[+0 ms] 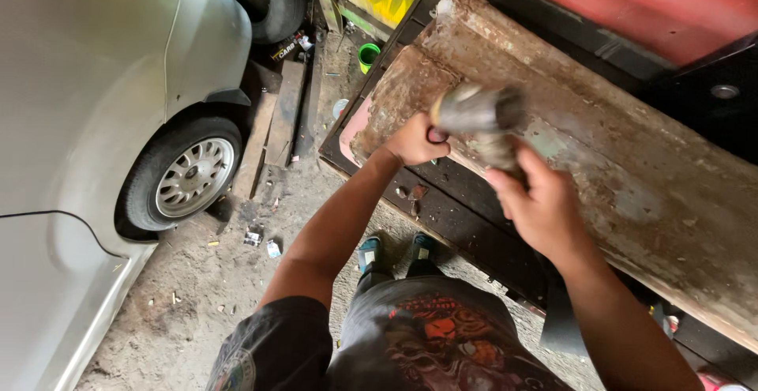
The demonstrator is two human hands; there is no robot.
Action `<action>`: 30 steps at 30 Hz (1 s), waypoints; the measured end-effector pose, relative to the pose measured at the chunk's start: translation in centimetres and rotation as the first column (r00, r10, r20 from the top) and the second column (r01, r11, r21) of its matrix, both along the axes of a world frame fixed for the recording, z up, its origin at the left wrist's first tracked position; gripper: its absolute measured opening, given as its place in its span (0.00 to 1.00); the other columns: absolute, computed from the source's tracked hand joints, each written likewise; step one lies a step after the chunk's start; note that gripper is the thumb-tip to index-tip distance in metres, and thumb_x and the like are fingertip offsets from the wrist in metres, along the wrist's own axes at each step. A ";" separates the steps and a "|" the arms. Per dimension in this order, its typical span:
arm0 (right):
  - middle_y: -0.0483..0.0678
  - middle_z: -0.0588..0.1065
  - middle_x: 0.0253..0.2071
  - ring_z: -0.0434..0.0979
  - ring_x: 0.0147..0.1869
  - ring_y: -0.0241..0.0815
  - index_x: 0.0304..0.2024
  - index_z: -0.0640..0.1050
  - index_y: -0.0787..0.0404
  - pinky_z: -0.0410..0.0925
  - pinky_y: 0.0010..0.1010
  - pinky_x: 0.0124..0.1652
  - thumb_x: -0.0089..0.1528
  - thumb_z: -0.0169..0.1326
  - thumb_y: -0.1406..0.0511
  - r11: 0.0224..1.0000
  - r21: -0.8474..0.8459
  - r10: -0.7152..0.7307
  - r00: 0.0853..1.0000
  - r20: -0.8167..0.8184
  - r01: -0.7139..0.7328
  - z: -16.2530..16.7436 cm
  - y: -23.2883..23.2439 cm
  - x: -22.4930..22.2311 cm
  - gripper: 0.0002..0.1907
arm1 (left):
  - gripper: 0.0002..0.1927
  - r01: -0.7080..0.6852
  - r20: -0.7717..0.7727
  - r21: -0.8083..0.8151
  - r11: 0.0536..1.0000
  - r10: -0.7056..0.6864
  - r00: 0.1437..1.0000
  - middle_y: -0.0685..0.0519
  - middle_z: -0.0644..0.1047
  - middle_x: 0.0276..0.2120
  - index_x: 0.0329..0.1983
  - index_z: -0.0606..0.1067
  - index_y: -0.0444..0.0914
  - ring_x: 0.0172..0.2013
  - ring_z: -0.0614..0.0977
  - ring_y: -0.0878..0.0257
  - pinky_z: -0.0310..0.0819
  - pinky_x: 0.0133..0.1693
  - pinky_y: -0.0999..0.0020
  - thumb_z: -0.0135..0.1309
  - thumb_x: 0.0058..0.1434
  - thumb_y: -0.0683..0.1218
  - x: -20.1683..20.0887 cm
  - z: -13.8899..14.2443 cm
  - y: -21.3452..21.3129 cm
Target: The person uses a hammer and a metal punch to repeatedly strike a specific spot on a large, rusty metal panel resting on a workbench. The person adjusts the punch position slightly between strikes but remains focused on the same localized area throughout the clip.
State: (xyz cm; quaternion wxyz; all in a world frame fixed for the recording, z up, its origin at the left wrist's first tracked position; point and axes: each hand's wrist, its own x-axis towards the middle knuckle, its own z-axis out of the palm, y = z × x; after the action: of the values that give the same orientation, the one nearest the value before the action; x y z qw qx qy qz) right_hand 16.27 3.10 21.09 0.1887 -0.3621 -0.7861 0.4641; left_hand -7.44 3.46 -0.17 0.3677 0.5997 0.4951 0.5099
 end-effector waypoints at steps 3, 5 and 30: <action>0.44 0.70 0.19 0.67 0.20 0.31 0.66 0.73 0.57 0.62 0.26 0.22 0.65 0.57 0.65 0.995 -0.082 -0.042 0.986 0.162 0.056 -0.8 0.0 -0.3 0.26 | 0.08 0.004 0.036 -0.055 0.998 -0.002 0.999 0.57 0.74 0.23 0.29 0.73 0.36 0.26 0.76 0.66 0.72 0.32 0.65 0.59 0.48 0.40 0.2 -0.2 0.0; 0.41 0.71 0.23 0.66 0.21 0.29 0.67 0.72 0.59 0.62 0.25 0.23 0.65 0.56 0.65 0.995 -0.092 -0.022 1.000 0.015 0.024 -1.1 0.3 0.0 0.27 | 0.11 -0.013 -0.093 -0.025 1.000 0.011 0.996 0.54 0.68 0.19 0.22 0.68 0.34 0.24 0.70 0.63 0.66 0.30 0.63 0.60 0.51 0.40 0.2 -0.5 0.0; 0.45 0.71 0.28 0.68 0.25 0.33 0.69 0.69 0.68 0.64 0.26 0.25 0.69 0.51 0.70 0.945 -0.318 -0.159 0.952 -0.260 0.071 -4.6 1.8 5.1 0.25 | 0.04 -0.368 0.212 0.136 0.920 0.336 0.918 0.55 0.72 0.24 0.27 0.71 0.34 0.28 0.73 0.67 0.68 0.32 0.70 0.55 0.53 0.37 0.3 0.4 -3.9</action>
State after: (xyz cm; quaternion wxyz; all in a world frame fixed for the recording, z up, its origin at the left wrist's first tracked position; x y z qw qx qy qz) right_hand 21.34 4.89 16.52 0.2675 -0.3628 -0.6472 0.6148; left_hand -7.14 -0.40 0.20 0.2605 0.4802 0.5128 0.6623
